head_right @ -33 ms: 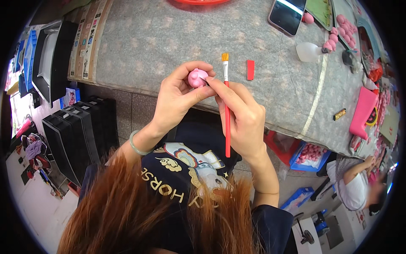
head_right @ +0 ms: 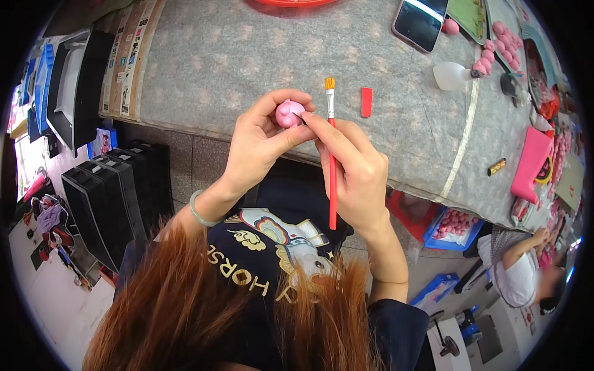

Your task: Applying glaze or paint to small pink clay figurines using a brush at a workstation.

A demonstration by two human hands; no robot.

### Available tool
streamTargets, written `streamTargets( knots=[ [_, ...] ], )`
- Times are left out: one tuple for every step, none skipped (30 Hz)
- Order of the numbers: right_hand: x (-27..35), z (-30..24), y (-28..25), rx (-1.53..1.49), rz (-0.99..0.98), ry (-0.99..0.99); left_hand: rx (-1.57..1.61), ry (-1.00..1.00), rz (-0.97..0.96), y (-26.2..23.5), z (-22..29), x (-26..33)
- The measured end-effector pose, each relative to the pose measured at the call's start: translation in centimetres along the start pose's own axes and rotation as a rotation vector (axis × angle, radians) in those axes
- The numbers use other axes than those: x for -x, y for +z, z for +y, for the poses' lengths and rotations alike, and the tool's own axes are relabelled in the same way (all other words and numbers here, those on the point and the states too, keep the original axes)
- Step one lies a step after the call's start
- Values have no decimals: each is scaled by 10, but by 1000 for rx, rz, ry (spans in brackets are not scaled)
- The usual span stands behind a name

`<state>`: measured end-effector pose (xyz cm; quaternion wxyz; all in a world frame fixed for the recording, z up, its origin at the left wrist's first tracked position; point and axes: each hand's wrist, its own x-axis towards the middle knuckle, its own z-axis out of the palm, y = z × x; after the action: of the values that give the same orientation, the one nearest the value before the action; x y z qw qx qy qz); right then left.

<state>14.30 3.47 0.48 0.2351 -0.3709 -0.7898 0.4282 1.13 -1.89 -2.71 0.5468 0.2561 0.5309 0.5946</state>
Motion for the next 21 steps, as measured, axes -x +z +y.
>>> streamTargets(
  knots=[
    [0,0,0,0,0,-1,0,1,1,0,0,0],
    [-1,1,1,-2,11,-27,-4,12,1,0,0,-1],
    [-1,2,1,-3,24,-53,-8,23,2,1,0,-1],
    [-1,3,1,-3,24,-53,-8,23,2,0,0,-1],
    [-1,3,1,1,28,-63,-10,13,-4,0,-1,-1],
    [-1,4,1,4,32,-73,-13,3,-9,0,-1,-1],
    [0,4,3,5,32,-72,-12,3,-10,0,-2,-1],
    [1,3,7,35,66,-60,-31,17,-4,0,-3,-2],
    [1,3,8,65,101,-47,-51,31,3,0,-4,-2],
    [1,3,8,65,101,-47,-51,31,2,0,-3,-2],
    [0,3,7,50,91,-62,-43,8,-7,0,0,-2],
    [-1,3,6,35,82,-78,-36,-15,-16,0,2,-2],
    [-1,4,4,34,81,-78,-36,-15,-15,-1,2,-2],
    [-2,5,3,11,58,-79,-71,-11,-33,-2,3,-3],
    [-2,6,2,-12,34,-79,-106,-7,-50,-2,3,-3],
    [-2,4,4,-13,35,-79,-107,-7,-51,-2,2,-3],
    [-1,2,7,-1,65,-55,-112,23,-30,-1,-1,-3],
    [-1,1,8,10,95,-30,-116,54,-9,-1,-2,-3],
    [-1,1,7,11,95,-30,-115,54,-10,-1,-1,-3],
    [-2,3,5,0,73,-47,-75,31,-21,-1,0,-4],
    [-2,3,3,-10,50,-65,-35,8,-32,0,1,-4]
  ],
)
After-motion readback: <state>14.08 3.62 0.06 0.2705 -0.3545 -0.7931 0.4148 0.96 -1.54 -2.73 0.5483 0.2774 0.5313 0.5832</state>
